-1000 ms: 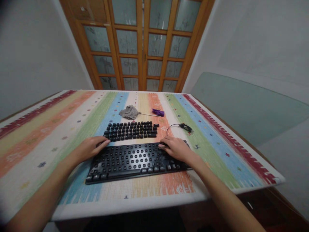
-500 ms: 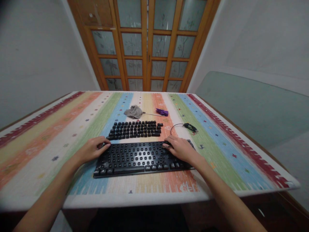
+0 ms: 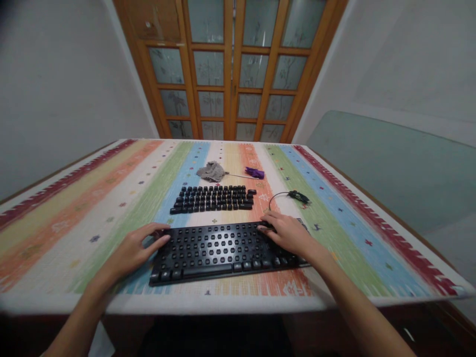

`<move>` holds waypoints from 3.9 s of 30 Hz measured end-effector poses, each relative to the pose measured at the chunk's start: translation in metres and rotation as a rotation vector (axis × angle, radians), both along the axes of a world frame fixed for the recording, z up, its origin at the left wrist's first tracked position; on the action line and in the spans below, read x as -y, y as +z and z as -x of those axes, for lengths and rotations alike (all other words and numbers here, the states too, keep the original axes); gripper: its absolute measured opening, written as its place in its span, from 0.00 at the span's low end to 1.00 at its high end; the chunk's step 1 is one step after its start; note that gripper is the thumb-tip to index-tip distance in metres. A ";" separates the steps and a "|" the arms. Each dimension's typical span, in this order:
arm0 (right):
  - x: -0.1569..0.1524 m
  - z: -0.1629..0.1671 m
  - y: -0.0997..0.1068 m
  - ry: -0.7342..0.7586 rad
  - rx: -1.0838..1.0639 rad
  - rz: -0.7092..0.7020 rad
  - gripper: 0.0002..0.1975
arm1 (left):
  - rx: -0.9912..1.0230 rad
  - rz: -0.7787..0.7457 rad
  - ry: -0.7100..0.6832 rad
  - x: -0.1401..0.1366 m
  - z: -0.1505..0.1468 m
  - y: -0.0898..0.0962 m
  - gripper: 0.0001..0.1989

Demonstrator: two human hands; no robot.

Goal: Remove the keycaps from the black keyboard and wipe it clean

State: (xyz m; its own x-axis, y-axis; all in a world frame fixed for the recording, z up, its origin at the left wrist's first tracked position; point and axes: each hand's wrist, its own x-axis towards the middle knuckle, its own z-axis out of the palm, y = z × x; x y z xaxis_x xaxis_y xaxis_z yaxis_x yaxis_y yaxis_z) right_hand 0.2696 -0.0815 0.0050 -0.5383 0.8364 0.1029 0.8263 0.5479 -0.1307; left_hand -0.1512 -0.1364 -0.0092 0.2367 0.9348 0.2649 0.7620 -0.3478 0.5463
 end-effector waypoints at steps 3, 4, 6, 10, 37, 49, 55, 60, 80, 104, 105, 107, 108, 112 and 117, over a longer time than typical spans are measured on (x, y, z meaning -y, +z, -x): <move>0.001 0.000 0.003 -0.022 -0.042 -0.024 0.16 | 0.016 0.019 0.012 0.019 0.003 -0.007 0.27; 0.003 0.001 0.005 -0.025 -0.073 -0.033 0.16 | 0.013 0.025 -0.009 0.024 0.005 -0.009 0.33; 0.008 0.008 0.013 -0.005 -0.155 -0.036 0.16 | 0.000 0.037 -0.068 0.033 0.007 -0.013 0.43; 0.023 0.038 0.033 0.151 -0.327 0.027 0.17 | -0.012 0.049 -0.121 0.040 0.008 -0.019 0.50; 0.046 0.188 0.021 0.685 -0.374 -0.029 0.14 | 0.114 -0.065 -0.207 0.060 0.004 -0.009 0.06; 0.051 0.192 0.045 0.602 -0.574 0.067 0.20 | 0.188 0.005 -0.198 0.062 0.005 -0.014 0.07; 0.052 0.202 0.040 0.582 -0.658 0.382 0.12 | 0.201 0.019 -0.183 0.063 0.004 -0.013 0.07; 0.053 0.209 0.028 0.453 -0.706 0.339 0.10 | 0.227 -0.021 -0.212 0.065 0.004 -0.012 0.14; 0.056 0.204 0.018 0.477 -0.698 0.352 0.17 | 0.239 -0.107 -0.221 0.067 0.003 -0.014 0.07; 0.056 0.193 0.005 0.554 -0.646 0.388 0.10 | 0.214 -0.120 -0.195 0.064 0.001 -0.020 0.08; 0.057 0.193 0.003 0.552 -0.649 0.382 0.11 | 0.221 -0.113 -0.196 0.064 0.001 -0.020 0.08; 0.058 0.195 0.001 0.560 -0.638 0.354 0.12 | 0.236 -0.105 -0.195 0.064 0.002 -0.020 0.09; 0.058 0.196 0.001 0.569 -0.629 0.334 0.12 | 0.243 -0.104 -0.192 0.064 0.003 -0.020 0.10; 0.055 0.205 0.003 0.615 -0.583 0.287 0.14 | 0.256 -0.095 -0.179 0.064 0.003 -0.017 0.08; 0.051 0.220 0.013 0.727 -0.462 0.223 0.13 | 0.268 -0.074 -0.180 0.065 0.003 -0.015 0.08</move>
